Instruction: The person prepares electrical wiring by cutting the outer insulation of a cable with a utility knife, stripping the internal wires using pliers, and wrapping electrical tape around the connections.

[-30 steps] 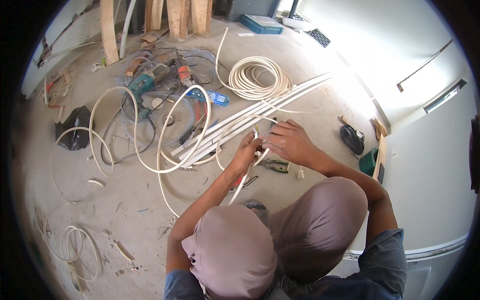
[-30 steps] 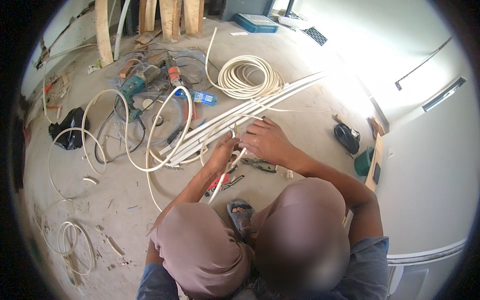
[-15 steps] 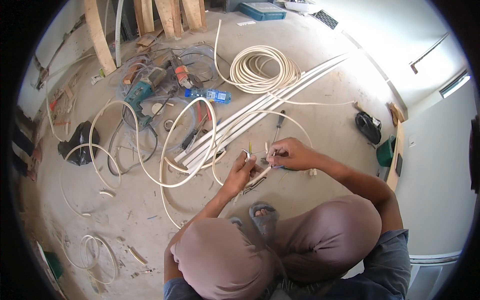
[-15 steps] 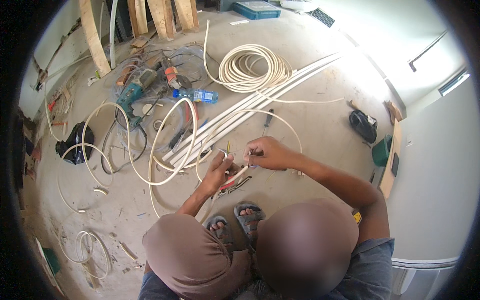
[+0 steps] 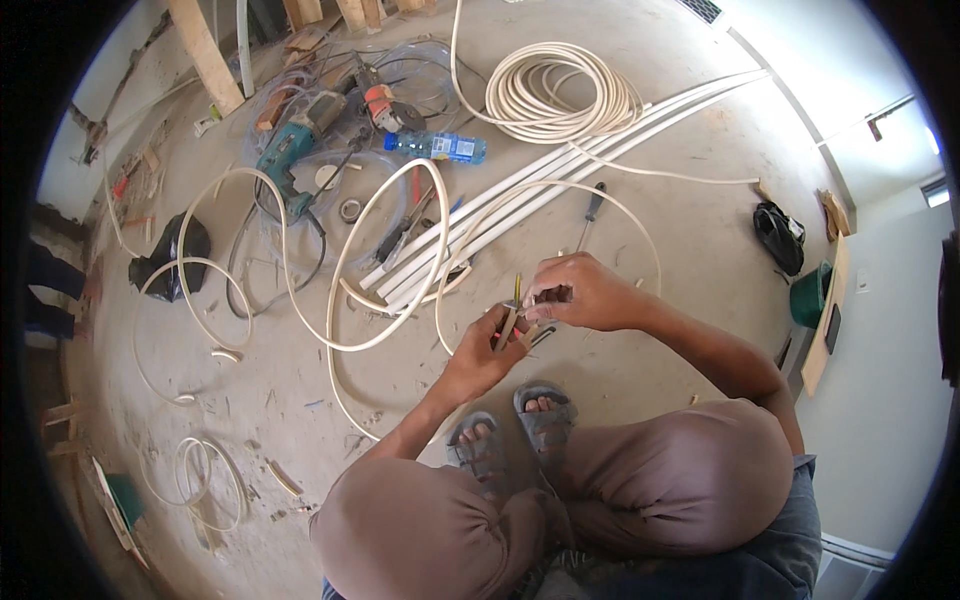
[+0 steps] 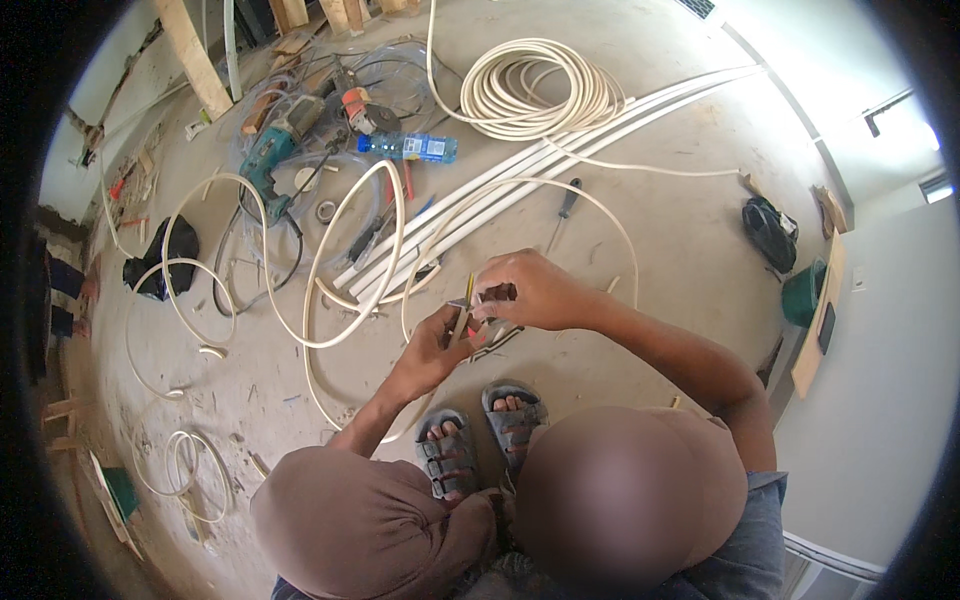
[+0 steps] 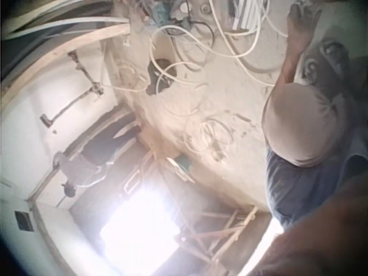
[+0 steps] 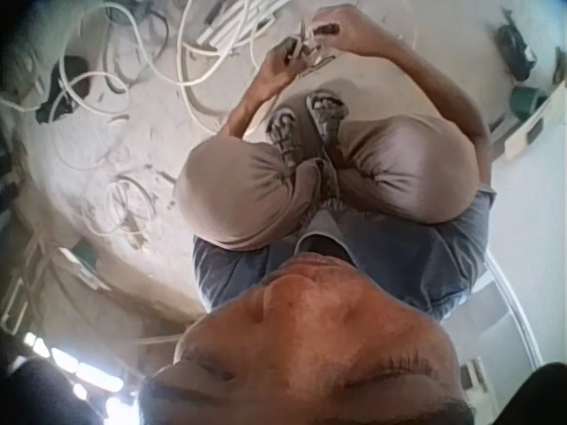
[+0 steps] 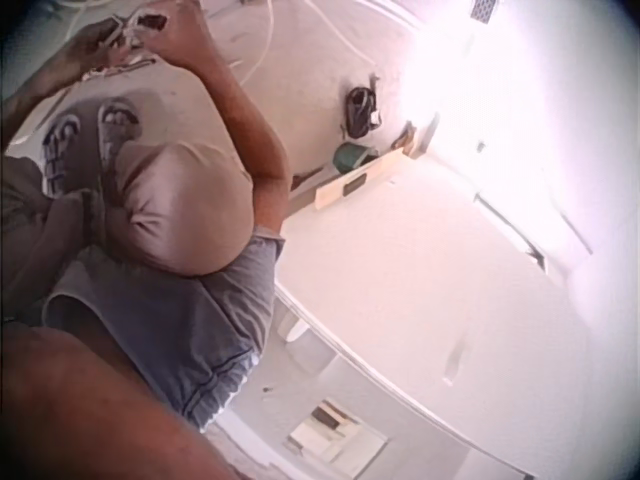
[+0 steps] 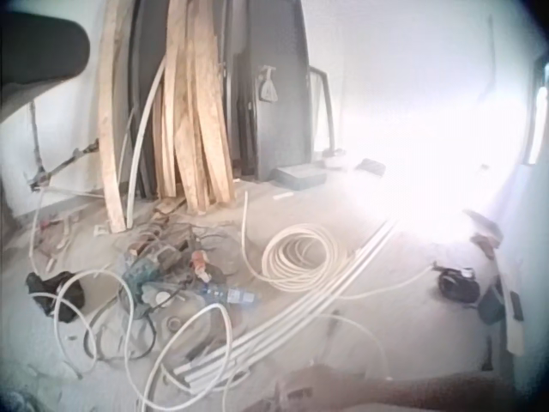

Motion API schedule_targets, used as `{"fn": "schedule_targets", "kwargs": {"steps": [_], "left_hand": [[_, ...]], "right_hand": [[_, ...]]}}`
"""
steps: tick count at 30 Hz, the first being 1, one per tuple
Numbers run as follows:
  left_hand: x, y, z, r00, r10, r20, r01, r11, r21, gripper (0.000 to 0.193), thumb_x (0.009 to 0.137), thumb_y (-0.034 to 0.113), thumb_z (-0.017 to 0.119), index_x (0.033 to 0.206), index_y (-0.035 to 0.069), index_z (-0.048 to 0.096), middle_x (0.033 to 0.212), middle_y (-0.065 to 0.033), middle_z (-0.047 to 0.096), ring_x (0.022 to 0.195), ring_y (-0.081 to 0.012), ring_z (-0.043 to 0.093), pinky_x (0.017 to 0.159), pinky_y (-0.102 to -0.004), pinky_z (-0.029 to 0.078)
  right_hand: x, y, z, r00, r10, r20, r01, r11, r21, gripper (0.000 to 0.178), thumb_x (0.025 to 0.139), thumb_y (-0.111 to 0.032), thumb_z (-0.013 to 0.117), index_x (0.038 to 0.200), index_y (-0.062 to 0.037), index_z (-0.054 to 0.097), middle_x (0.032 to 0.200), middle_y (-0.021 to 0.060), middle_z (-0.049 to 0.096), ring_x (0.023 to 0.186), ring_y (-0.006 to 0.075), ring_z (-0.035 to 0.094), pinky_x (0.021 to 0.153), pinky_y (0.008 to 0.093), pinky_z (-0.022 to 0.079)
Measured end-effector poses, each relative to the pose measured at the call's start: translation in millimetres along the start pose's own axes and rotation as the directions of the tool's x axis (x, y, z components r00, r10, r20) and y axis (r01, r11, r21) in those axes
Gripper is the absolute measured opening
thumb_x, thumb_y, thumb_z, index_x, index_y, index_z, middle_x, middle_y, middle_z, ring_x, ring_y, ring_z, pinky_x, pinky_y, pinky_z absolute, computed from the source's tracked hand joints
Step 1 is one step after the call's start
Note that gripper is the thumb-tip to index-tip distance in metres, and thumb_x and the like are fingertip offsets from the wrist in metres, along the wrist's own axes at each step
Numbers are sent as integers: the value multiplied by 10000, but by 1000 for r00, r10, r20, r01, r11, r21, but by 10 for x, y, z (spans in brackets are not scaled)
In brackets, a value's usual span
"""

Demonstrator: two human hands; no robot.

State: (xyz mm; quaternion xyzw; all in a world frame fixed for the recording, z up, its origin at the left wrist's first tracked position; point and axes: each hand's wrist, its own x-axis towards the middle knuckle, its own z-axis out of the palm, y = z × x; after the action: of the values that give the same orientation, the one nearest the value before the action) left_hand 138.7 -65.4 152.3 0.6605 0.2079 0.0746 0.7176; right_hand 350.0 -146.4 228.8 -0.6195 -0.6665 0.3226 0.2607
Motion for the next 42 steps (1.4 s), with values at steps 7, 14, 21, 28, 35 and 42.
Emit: {"fn": "schedule_targets", "kwargs": {"steps": [7,14,21,28,35,42], "left_hand": [[-55,-156,191,926,244,-287,-111,904,412,290,924,201,722,1047,-14,571,828,-111,605,763,-146,548,714,-346,480],[-25,-61,174,948,65,-313,-26,991,128,218,981,190,656,992,-15,581,755,-68,584,697,-135,531,652,-320,466],[-5,-60,166,951,30,-309,-24,999,24,206,991,160,648,1014,-36,590,754,-63,600,685,-113,493,627,-304,440],[17,-103,132,951,17,-310,9,996,84,246,930,177,721,956,-23,581,773,-85,583,674,-134,507,612,-318,434],[36,-24,159,935,135,-329,-32,953,301,311,841,148,790,835,-7,521,748,-138,574,629,-246,544,609,-382,454],[-4,-95,107,919,204,-337,-63,921,384,336,845,154,807,837,8,505,715,-75,553,639,-153,494,590,-332,442]], "right_hand": [[104,50,132,989,143,21,-145,977,160,193,861,-173,781,910,0,711,774,128,657,667,210,592,642,338,474],[82,183,228,992,119,-50,-103,964,245,211,874,-173,789,943,10,709,765,58,661,698,91,575,639,272,475],[-228,324,166,967,251,-44,-221,911,349,206,922,-137,737,1062,8,693,828,35,687,711,68,578,666,240,482],[-227,235,183,953,303,-22,-256,839,480,162,941,-133,695,1009,14,699,805,20,681,721,56,593,657,253,485],[-75,300,164,998,37,-45,-31,993,114,179,905,-121,686,1039,-4,712,885,116,714,802,225,685,721,350,518],[50,231,126,996,-83,-16,85,985,153,183,906,-138,691,998,20,691,885,174,699,804,312,680,749,379,521]]}}
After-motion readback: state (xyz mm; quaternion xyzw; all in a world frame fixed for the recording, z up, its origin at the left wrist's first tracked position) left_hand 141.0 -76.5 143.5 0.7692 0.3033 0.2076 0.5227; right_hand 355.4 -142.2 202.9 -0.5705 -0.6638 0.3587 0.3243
